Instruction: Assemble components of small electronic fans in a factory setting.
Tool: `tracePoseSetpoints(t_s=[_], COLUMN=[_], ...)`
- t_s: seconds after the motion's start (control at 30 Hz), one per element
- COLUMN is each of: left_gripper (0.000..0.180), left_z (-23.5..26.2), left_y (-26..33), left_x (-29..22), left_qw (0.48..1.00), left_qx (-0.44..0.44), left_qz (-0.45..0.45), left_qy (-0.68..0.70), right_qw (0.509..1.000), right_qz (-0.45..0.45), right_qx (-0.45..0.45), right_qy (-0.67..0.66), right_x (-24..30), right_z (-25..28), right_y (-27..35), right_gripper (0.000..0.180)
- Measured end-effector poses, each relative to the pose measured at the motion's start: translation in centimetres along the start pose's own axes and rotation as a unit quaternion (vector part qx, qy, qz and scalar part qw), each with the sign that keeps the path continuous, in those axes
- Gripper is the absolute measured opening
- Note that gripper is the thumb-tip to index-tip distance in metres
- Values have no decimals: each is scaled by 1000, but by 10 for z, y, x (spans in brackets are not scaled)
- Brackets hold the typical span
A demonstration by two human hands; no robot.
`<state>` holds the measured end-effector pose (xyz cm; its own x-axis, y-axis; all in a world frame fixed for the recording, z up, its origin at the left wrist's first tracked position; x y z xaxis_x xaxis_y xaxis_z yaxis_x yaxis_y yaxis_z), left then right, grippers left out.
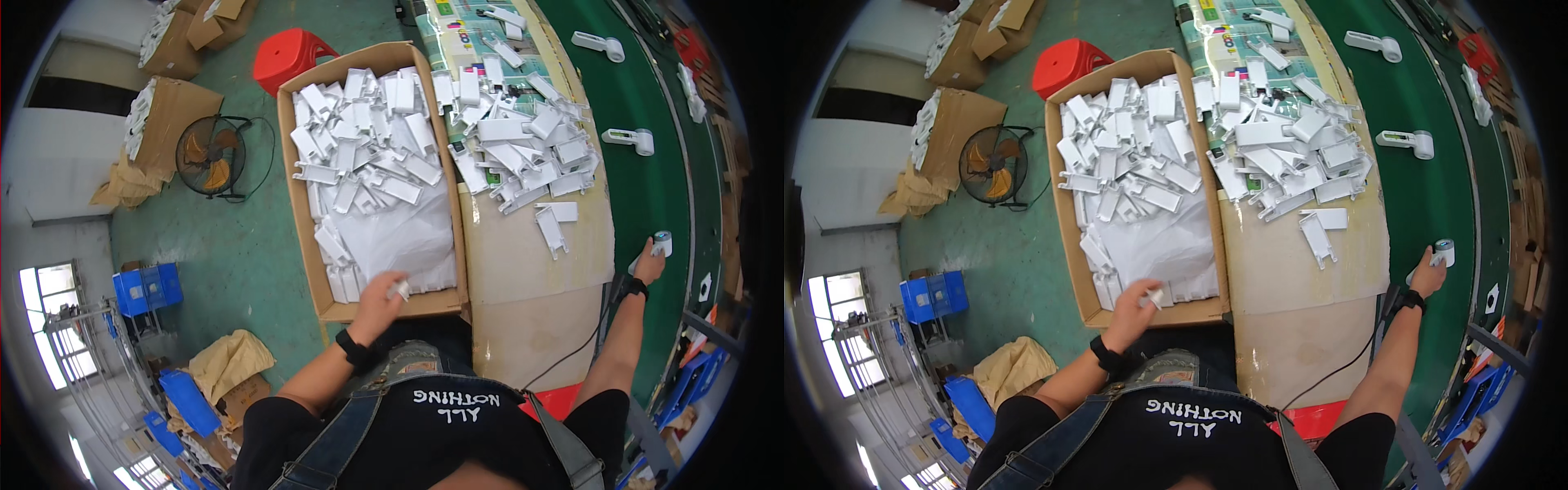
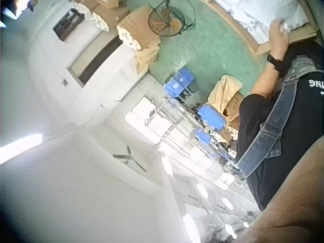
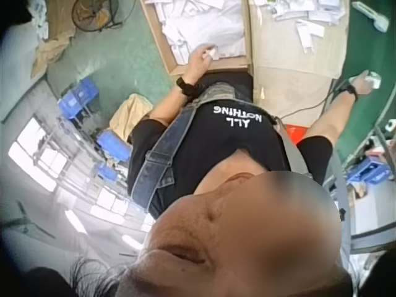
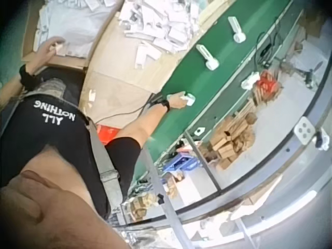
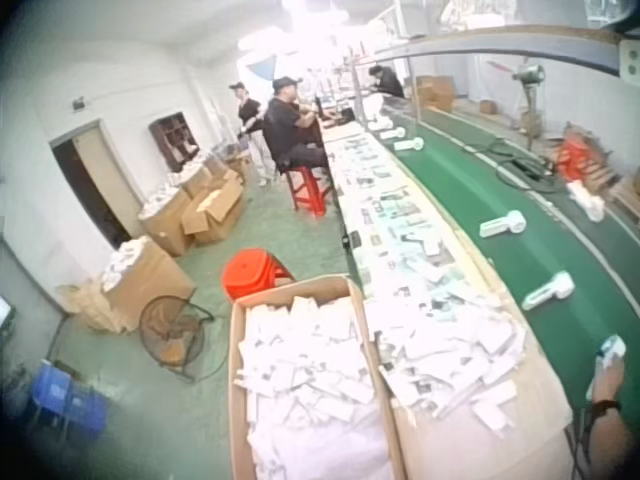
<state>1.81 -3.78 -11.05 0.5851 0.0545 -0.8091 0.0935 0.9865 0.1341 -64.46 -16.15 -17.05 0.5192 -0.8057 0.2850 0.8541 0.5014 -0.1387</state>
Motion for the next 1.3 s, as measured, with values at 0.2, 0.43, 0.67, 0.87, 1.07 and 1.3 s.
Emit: tracePoseSetpoints(t_s=[0.2,0.43,0.67,0.87,1.07,1.3], left_gripper=[72,29,23,21,23,48], left_z=[43,25,75,96,110,114], left_y=[-14,-41,-24,-11,0,-9], left_x=[-5,78,45,23,28,98], left_qw=[938,980,995,980,933,960], left_qx=[-27,23,-52,9,27,-27], left_qz=[-71,-24,-66,-133,-133,-20], left_qy=[-337,-197,58,150,334,278], right_qw=[832,665,812,753,733,685], right_qz=[135,235,443,543,358,179], right_qx=[317,636,357,327,467,494], right_qy=[-435,-313,-131,-177,-342,-505], right_x=[140,204,256,292,275,314], right_z=[82,72,55,82,99,138], right_y=[213,465,522,554,552,525], right_gripper=[24,64,100,60,30,35])
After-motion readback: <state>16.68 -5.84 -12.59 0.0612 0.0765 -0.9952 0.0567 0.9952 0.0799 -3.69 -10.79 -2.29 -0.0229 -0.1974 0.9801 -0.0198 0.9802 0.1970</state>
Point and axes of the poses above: each hand's wrist, its own y-axis away from the middle knuckle, its own z-axis out of the back of the hand, x = y × z, the point moved 7 cm from there along -y, towards the middle knuckle, and after that the axes turned 11 degrees about -z, right-handed, at the moved point
